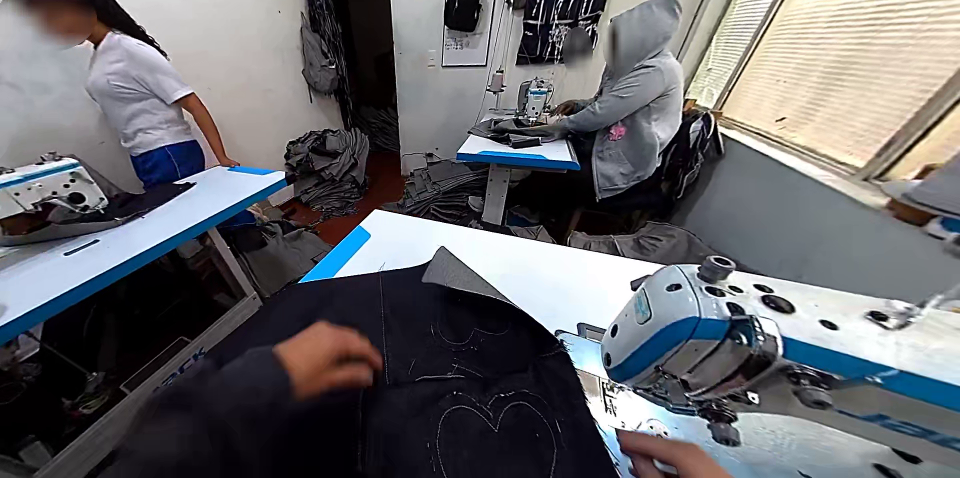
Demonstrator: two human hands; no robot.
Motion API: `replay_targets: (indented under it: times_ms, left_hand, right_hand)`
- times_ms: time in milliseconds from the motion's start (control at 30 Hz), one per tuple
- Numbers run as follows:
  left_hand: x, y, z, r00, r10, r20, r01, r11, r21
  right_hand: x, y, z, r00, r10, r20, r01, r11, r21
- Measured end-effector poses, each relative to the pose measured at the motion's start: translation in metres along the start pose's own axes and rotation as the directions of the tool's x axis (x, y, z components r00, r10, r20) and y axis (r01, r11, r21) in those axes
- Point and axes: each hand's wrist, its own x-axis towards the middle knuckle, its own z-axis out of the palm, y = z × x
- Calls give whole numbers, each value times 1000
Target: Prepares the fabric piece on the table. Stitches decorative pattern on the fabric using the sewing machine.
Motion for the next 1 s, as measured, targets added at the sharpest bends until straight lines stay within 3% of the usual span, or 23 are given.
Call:
replay_targets:
  times_ms: [100, 167, 200, 267, 333, 467, 567, 700, 833, 900, 1000]
  left_hand:
    - [58, -74, 51, 947, -279, -160, 294, 953, 76]
    - [70, -73, 92, 934, -350, -69, 357, 917, 179]
    - [67, -61, 107, 944, -326, -51, 329, 921, 207]
    - [43, -31, 132, 977, -197, -86, 212, 946, 244]
    - [9, -7, 156, 978, -86, -191, 136, 954, 266]
    - [-24, -8, 163, 960, -100, -261, 150, 972, 179]
    - [-2, -14, 162, 954, 15, -300, 46, 980, 194]
    - [77, 34, 163, 982, 122, -145, -85, 968, 237]
    - [173, 84, 163, 991, 80, 107, -97, 982, 159]
    - [203, 102, 165, 990, 54, 128, -72, 988, 137]
    - [210, 112, 169, 994, 14, 107, -30, 989, 146]
  right_hand:
    - [51, -36, 12, 979, -201, -32, 201, 980, -17]
    - [86, -32, 46, 957, -267, 113, 271, 963, -20]
    - [100, -25, 60, 937, -203, 284, 218, 976, -24]
    - [114, 0, 90, 815, 28, 579, 65, 988, -139]
    - [97, 23, 113, 738, 166, 655, -7, 971, -238]
    - [31, 33, 103, 888, 106, 448, 31, 957, -287]
    - [-14, 42, 72, 965, 92, 244, 2, 933, -360]
    - [-54, 70, 7, 970, 178, 164, -78, 872, -483]
    - [-57, 148, -54, 967, 206, 150, -89, 824, -559]
    - [-51, 185, -75, 967, 204, 156, -82, 820, -566]
    - [-38, 197, -85, 956, 230, 180, -92, 821, -564]
